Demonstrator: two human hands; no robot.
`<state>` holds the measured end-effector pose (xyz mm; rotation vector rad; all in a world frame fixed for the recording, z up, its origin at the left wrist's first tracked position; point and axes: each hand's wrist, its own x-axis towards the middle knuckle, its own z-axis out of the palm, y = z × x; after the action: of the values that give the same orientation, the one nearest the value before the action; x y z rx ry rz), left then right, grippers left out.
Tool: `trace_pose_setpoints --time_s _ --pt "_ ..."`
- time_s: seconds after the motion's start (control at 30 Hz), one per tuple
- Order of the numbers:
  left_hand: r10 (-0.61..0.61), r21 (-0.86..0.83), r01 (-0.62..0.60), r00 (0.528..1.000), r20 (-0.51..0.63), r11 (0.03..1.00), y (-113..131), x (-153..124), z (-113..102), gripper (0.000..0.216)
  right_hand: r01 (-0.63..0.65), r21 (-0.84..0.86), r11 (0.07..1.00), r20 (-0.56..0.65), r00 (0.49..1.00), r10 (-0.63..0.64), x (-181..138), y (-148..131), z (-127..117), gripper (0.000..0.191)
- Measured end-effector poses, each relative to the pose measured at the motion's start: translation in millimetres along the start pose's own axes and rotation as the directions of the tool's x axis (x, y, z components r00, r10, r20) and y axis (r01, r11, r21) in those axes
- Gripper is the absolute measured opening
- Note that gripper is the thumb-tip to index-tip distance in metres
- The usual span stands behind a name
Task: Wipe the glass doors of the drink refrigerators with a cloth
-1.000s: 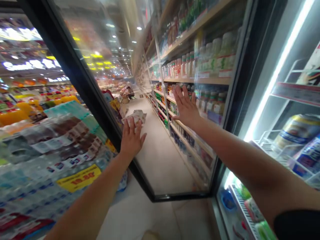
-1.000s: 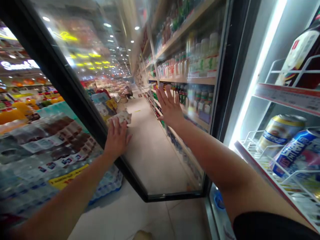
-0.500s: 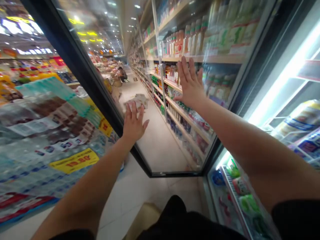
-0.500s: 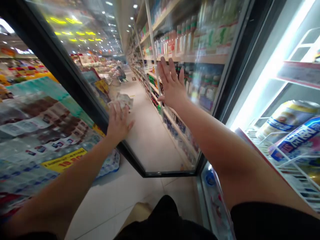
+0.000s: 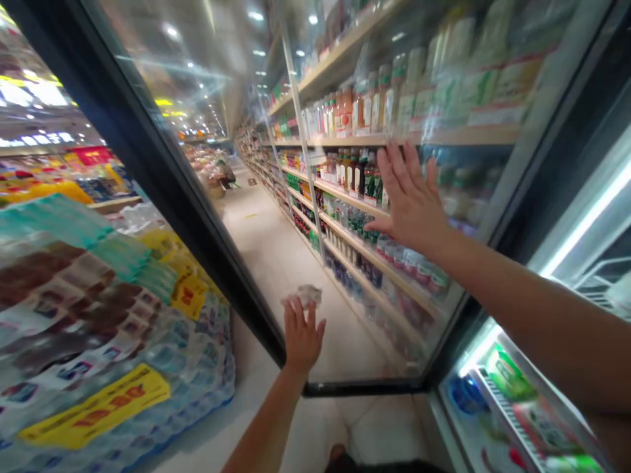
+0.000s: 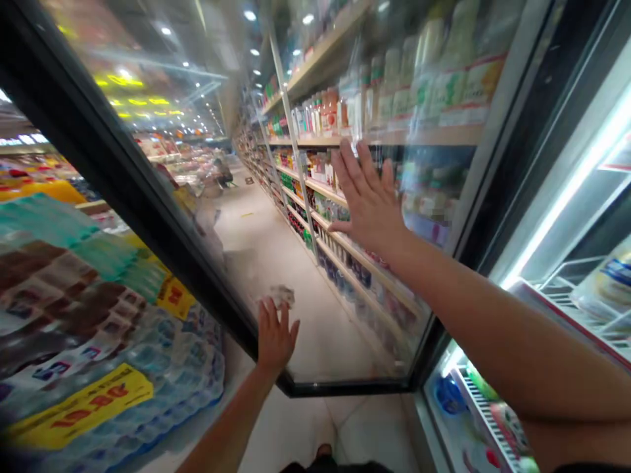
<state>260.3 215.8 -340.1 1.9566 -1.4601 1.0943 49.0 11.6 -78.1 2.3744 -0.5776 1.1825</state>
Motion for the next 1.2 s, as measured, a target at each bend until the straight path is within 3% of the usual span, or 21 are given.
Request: trace_pose_setpoints --time_s 0.07,0.1,0.23,0.3,0.37,0.47,0.5,0.57,0.67,0.73,0.8,0.87,0.93,0.97,1.0,1.1,1.17,1.2 --pt "0.052 -0.013 -0.053 0.997 -0.064 0.999 -16.8 3.8 12.3 0.053 -0.004 -0.024 1.0 -0.011 1.0 0.003 -1.6 0.5 6.6 0.121" --pt "0.061 -0.012 -0.062 0.994 -0.096 0.998 -29.8 19.6 11.7 0.054 -0.004 -0.033 0.999 -0.014 1.0 0.004 -1.9 1.3 9.4 0.121" --pt "0.048 0.023 -0.044 0.958 -0.282 0.999 -83.4 143.8 -28.4 0.064 -0.018 -0.084 0.996 -0.023 1.0 0.016 0.5 5.8 14.7 0.123" --pt "0.08 -0.001 -0.085 0.944 -0.321 0.996 -91.6 197.9 -48.6 0.063 -0.024 -0.113 0.993 -0.025 0.999 0.021 -0.6 5.2 18.4 0.119" --pt "0.148 -0.009 -0.16 0.932 -0.33 0.987 -80.8 217.2 -52.3 0.061 -0.052 -0.141 0.989 -0.054 0.998 0.045 -8.9 0.1 28.3 0.111" --pt "0.346 -0.063 -0.369 0.909 -0.233 0.927 -47.4 190.2 -27.5 0.051 -0.113 -0.185 0.976 -0.172 0.982 0.081 -40.0 -14.0 56.0 0.096" --pt "0.433 -0.092 -0.456 0.879 -0.199 0.885 -37.6 178.2 -17.5 0.049 -0.102 -0.196 0.975 -0.208 0.976 0.061 -54.6 -18.6 66.4 0.092" --pt "0.464 -0.104 -0.487 0.866 -0.185 0.867 -25.8 168.9 -7.2 0.045 -0.045 -0.182 0.982 -0.182 0.983 0.011 -85.5 -24.9 83.2 0.079" --pt "0.305 -0.04 -0.323 0.922 -0.239 0.945 -22.6 204.4 -26.1 0.052 0.046 -0.13 0.99 -0.087 0.995 -0.058 -121.7 -25.4 89.9 0.056" --pt "0.194 -0.006 -0.207 0.928 -0.319 0.978 -15.2 244.1 -48.7 0.058 0.077 -0.098 0.992 -0.049 0.995 -0.082 -132.6 -22.6 84.5 0.049" --pt "0.164 -0.003 -0.178 0.915 -0.368 0.984 6.0 275.2 -64.5 0.061 0.079 -0.068 0.995 -0.018 0.997 -0.081 -135.1 -19.9 78.2 0.049" --pt "0.323 0.036 -0.331 0.884 -0.338 0.943 36.4 291.4 -70.8 0.063 0.081 -0.034 0.996 0.013 0.997 -0.081 -134.6 -18.1 75.3 0.054" --pt "0.538 0.071 -0.54 0.8 -0.266 0.838 62.7 302.3 -75.6 0.062 0.081 0.001 0.997 0.038 0.996 -0.081 -134.9 -16.6 75.9 0.061" --pt "0.591 0.079 -0.592 0.768 -0.249 0.802 70.8 309.9 -80.3 0.061 0.087 0.017 0.996 0.05 0.995 -0.088 -135.8 -15.6 76.7 0.063" --pt "0.581 0.083 -0.581 0.773 -0.255 0.809 75.0 319.9 -87.4 0.06 0.092 0.03 0.995 0.059 0.994 -0.094 -137.1 -14.6 77.3 0.065" --pt "0.304 0.034 -0.315 0.876 -0.373 0.949 75.2 355.9 -114.9 0.061 0.112 0.05 0.992 0.07 0.991 -0.115 -140.9 -11.1 75.2 0.066" --pt "0.205 0.013 -0.221 0.879 -0.43 0.975 79.0 368.2 -125.8 0.058 0.125 0.058 0.99 0.065 0.99 -0.129 -142.2 -9.5 70.8 0.065" --pt "0.237 0.029 -0.25 0.868 -0.436 0.968 84.0 367.4 -126.4 0.057 0.126 0.061 0.99 0.059 0.99 -0.129 -142.4 -9.0 68.3 0.064"
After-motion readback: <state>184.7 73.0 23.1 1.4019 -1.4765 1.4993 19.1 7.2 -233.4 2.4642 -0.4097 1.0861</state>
